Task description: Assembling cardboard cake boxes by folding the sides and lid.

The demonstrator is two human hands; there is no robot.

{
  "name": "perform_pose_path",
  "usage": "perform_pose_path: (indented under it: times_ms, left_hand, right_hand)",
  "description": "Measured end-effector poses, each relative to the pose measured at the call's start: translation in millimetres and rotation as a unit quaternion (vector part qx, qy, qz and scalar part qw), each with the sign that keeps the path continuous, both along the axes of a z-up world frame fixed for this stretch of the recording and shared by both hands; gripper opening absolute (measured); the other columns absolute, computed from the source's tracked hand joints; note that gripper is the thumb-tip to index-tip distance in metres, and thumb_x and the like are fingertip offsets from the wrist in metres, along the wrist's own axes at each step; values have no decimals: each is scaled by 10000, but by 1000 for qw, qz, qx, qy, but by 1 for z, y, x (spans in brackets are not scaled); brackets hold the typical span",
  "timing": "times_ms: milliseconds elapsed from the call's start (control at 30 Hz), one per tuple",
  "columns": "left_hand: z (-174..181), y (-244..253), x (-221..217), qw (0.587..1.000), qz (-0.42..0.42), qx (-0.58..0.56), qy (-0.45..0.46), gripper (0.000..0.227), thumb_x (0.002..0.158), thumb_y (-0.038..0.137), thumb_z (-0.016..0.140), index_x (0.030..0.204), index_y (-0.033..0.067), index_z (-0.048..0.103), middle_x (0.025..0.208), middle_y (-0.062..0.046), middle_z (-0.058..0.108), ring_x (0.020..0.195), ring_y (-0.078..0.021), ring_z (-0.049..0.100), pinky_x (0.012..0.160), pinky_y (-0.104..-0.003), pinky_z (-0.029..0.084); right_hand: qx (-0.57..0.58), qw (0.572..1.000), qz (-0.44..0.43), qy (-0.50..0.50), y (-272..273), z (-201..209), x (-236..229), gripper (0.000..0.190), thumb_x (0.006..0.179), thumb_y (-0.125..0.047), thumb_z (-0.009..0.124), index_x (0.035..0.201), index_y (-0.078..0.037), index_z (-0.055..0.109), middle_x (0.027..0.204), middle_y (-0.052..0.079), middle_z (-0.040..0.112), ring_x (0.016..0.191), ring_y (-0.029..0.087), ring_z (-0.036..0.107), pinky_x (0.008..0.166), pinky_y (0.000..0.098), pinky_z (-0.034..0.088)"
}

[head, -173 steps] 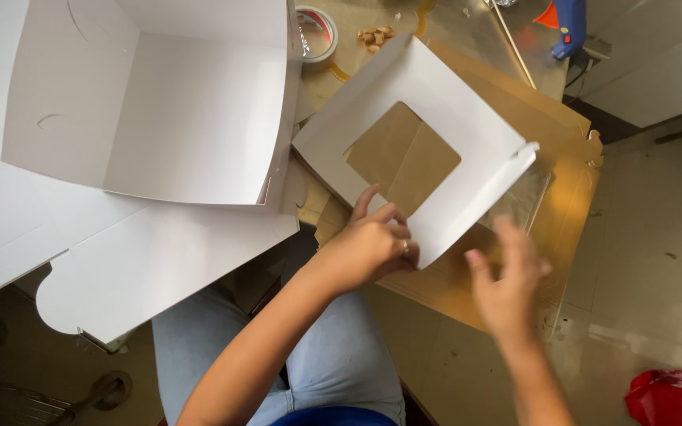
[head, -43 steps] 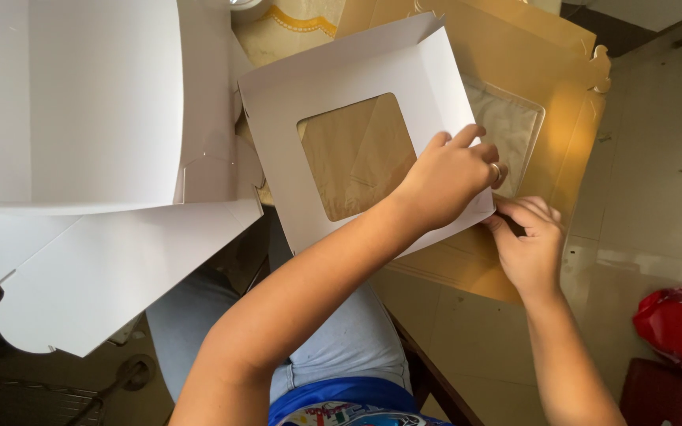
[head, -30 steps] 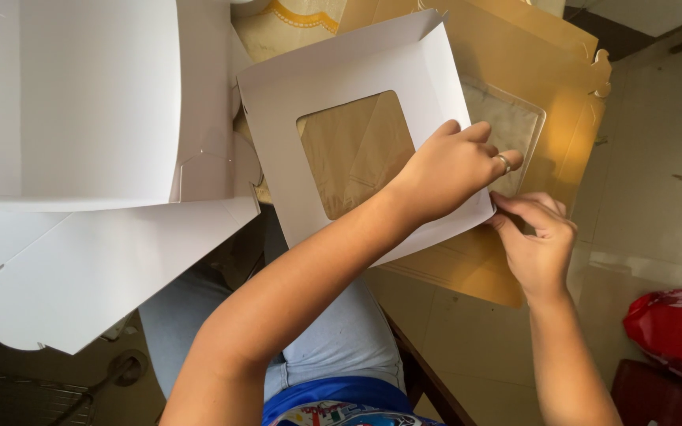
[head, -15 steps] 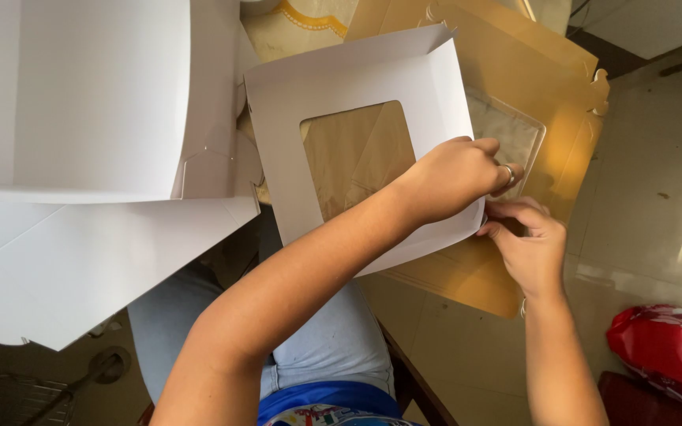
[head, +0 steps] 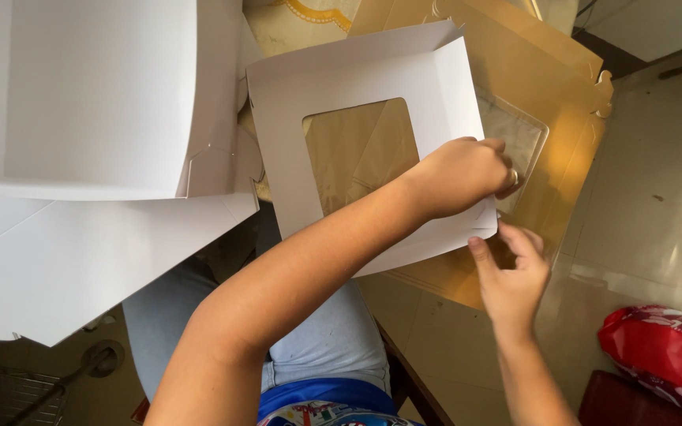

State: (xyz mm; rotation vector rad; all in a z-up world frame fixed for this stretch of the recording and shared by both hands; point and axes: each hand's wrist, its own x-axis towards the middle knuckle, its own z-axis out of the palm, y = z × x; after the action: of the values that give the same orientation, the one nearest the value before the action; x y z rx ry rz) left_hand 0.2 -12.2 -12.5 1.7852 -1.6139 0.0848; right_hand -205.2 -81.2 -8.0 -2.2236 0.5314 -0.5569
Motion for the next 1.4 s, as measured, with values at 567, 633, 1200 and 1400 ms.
perform_pose_path:
  times_ms: [567,633,1200,1400]
  left_hand:
    - [37,72,-6,994,-24,-47,-100,95,779,163,680,769,183,773,844,42,682,942,-195,628,803,-350,520]
    - [55,97,-7,991,20,-59,-115,128,813,224,663,821,205,789,907,24,698,958,-200,638,857,-345,489]
    - [47,105,-109,877,158,86,445,593,906,233,710,1421,9,521,1150,-193,699,928,-365,712,809,-420,577]
    - [81,140,-116,951,171,13,258,584,879,331,767,1315,-33,631,1149,-166,715,1029,-339,670,983,-449,499]
  right_hand:
    - [165,985,-27,-44,23,-7,-12,268,1003,-80,722,1243,33,686,1318,112,636,1217,180,608,1062,313,498]
    - [148,986,-4,-77,38,-5,-16,278,1036,-86,692,1281,39,649,1352,108,623,1264,183,606,1121,312,486]
    - [236,967,17,-96,39,-33,-49,546,883,148,727,1405,68,590,1362,171,606,1054,175,685,885,303,608]
    - [228,968,76,-70,52,4,-47,507,942,28,679,1436,50,567,1377,197,625,1237,246,623,1079,342,509]
